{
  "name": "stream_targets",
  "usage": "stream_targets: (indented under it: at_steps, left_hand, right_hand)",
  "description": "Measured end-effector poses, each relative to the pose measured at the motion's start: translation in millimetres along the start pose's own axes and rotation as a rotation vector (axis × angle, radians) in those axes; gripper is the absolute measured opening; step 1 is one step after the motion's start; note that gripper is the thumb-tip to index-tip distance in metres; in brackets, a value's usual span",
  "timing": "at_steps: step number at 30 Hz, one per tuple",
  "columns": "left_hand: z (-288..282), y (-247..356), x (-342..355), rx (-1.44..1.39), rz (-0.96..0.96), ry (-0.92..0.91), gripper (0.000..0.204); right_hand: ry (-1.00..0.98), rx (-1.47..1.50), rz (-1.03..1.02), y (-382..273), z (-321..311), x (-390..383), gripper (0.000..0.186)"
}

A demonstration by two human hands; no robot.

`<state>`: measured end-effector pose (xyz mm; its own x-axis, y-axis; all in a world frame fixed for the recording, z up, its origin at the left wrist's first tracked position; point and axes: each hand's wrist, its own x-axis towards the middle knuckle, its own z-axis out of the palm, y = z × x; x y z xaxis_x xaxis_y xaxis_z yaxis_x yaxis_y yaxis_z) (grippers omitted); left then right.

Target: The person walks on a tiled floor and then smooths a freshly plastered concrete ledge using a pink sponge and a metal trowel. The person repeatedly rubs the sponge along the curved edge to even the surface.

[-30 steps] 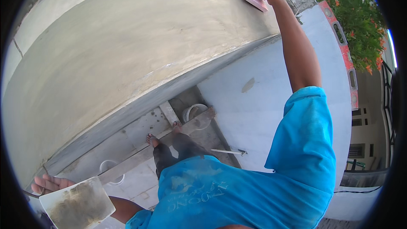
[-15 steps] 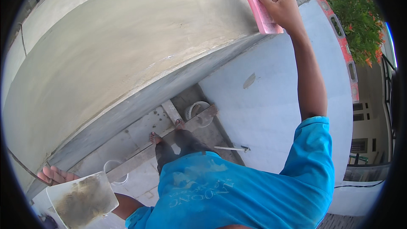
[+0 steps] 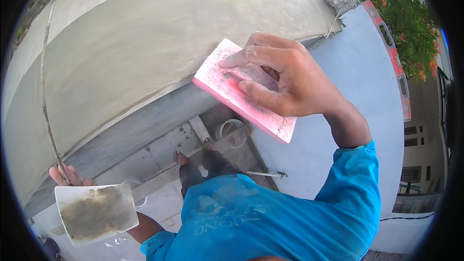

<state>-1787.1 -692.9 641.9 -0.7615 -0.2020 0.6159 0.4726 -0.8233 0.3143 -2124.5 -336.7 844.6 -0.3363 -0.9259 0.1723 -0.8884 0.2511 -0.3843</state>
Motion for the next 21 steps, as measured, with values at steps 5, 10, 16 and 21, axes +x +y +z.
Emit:
stream_targets:
  at_steps: [5, 10, 16, 21]
  left_hand:
    - [6.6, -28.4, 10.2, 0.093, 0.164, 0.022, 0.066]
    - [-4.1, -46.9, 3.9, 0.936, 0.458, 0.409, 0.067]
    - [8.5, -52.8, 15.4, 1.115, 0.564, 0.493, 0.067]
    - [17.3, -43.7, 1.8, 0.939, 0.632, 0.472, 0.068]
  right_hand:
    - [0.48, -0.367, 0.567, 157.9, -76.3, -2.8, 0.034]
    - [0.316, -0.189, 0.74, 232.9, -68.4, 78.3, 0.039]
    - [0.195, -0.238, 0.146, 60.0, 31.3, 167.6, 0.034]
    - [-0.03, -0.032, -0.238, -15.9, 23.2, 56.9, 0.033]
